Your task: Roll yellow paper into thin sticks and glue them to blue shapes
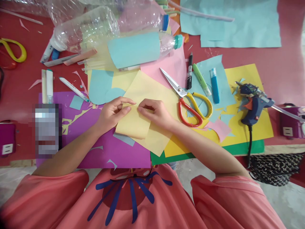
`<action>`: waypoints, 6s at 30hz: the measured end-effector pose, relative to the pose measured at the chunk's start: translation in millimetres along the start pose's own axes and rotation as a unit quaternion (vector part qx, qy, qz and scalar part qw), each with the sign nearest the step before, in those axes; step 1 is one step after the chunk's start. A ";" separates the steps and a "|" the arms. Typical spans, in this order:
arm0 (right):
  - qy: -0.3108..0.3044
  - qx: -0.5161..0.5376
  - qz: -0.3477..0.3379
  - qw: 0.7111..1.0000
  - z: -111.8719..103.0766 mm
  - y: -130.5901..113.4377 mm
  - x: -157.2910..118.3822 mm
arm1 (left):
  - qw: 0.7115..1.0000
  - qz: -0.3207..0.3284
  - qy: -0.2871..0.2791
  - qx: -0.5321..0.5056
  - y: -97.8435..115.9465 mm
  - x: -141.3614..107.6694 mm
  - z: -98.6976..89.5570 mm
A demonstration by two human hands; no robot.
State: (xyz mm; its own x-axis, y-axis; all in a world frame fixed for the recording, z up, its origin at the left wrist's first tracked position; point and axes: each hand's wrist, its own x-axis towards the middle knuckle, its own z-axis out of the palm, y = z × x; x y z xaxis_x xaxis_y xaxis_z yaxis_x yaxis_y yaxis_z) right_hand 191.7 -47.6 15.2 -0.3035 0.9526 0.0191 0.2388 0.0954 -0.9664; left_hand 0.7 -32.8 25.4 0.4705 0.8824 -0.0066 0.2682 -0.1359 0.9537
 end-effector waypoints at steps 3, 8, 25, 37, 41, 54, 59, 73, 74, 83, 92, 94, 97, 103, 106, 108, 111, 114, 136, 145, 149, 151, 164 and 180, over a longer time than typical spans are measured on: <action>0.005 0.023 0.016 1.000 -1.3 0.9 0.6 | 1.000 0.000 0.020 -0.014 -0.9 1.1 -0.6; 0.004 0.028 0.030 0.999 -1.3 1.5 1.5 | 0.998 -0.020 0.029 -0.044 -2.3 2.4 -1.0; 0.042 -0.015 -0.017 0.999 -3.3 0.8 1.6 | 0.996 -0.052 -0.022 -0.075 0.8 5.3 -11.6; 0.207 0.089 0.021 0.974 -8.1 6.8 5.0 | 0.990 -0.039 0.096 -0.100 -12.1 14.6 -18.9; 0.142 0.084 0.031 0.986 -7.0 1.8 4.7 | 0.983 0.016 0.166 -0.072 -24.7 17.2 -23.1; 0.180 0.085 0.008 0.980 -8.9 6.5 5.8 | 0.987 0.014 0.145 -0.068 -25.9 14.9 -16.1; 0.188 0.079 0.015 0.979 -9.7 7.0 6.6 | 0.983 0.046 0.177 -0.036 -23.3 12.9 -18.4; 0.201 0.085 -0.006 0.976 -12.1 13.9 9.3 | 0.973 0.126 0.191 -0.011 -16.9 10.1 -10.6; 0.202 0.085 -0.008 0.976 -12.4 13.8 9.4 | 0.973 0.126 0.194 -0.010 -16.6 10.0 -10.8; 0.210 0.089 -0.008 0.974 -12.6 9.8 10.2 | 0.972 0.127 0.199 0.016 -17.7 10.2 -12.8; 0.211 0.101 -0.004 0.972 -12.7 13.1 9.6 | 0.966 0.167 0.198 0.022 -22.5 9.6 -13.5; 0.214 0.103 -0.007 0.971 -12.8 14.0 9.4 | 0.966 0.171 0.190 0.024 -23.1 9.6 -13.6; 0.216 0.120 -0.008 0.969 -13.0 15.9 9.4 | 0.967 0.180 0.177 0.025 -23.7 9.9 -14.2; 0.220 0.127 0.002 0.967 -13.5 17.4 10.7 | 0.972 0.180 0.152 0.013 -27.2 10.2 -15.5; 0.228 0.114 0.008 0.967 -13.5 16.6 10.9 | 0.975 0.170 0.143 0.015 -26.0 8.8 -15.4; 0.231 0.115 0.012 0.966 -13.7 17.4 10.9 | 0.976 0.165 0.140 0.017 -23.2 7.3 -15.0; 0.231 0.128 0.013 0.965 -14.4 20.7 10.6 | 0.979 0.147 0.138 0.012 -18.4 5.1 -13.6; 0.237 0.132 0.021 0.962 -14.9 23.2 10.6 | 0.984 0.120 0.132 0.004 -15.2 3.5 -12.2; 0.257 0.150 0.037 0.954 -14.4 19.4 12.5 | 0.994 0.090 0.031 -0.045 -14.3 4.9 -14.7; 0.217 0.172 0.040 0.960 -13.9 19.7 10.7 | 0.995 0.064 0.020 -0.069 -11.3 5.9 -17.8; 0.148 0.202 0.051 0.967 -12.4 17.4 9.3 | 0.997 0.044 0.042 -0.057 -6.7 5.2 -19.3; 0.143 0.210 0.058 0.965 -12.4 17.0 9.8 | 0.995 0.077 0.031 -0.049 -6.9 4.7 -19.8; 0.164 0.207 0.067 0.962 -12.9 18.5 9.7 | 0.990 0.046 0.129 -0.027 -29.3 13.4 -22.6; 0.216 0.209 0.046 0.953 -14.4 20.5 12.1 | 0.990 -0.014 0.042 -0.137 -9.2 11.7 -16.2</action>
State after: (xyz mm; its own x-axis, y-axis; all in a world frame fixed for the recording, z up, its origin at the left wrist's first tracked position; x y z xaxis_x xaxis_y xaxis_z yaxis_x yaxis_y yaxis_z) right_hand 206.2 -29.9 -0.7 0.1298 0.9901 -0.0533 -0.1688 -0.0309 -0.9852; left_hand -9.9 -13.9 21.4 0.3912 0.9201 -0.0203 0.0360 0.0068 0.9993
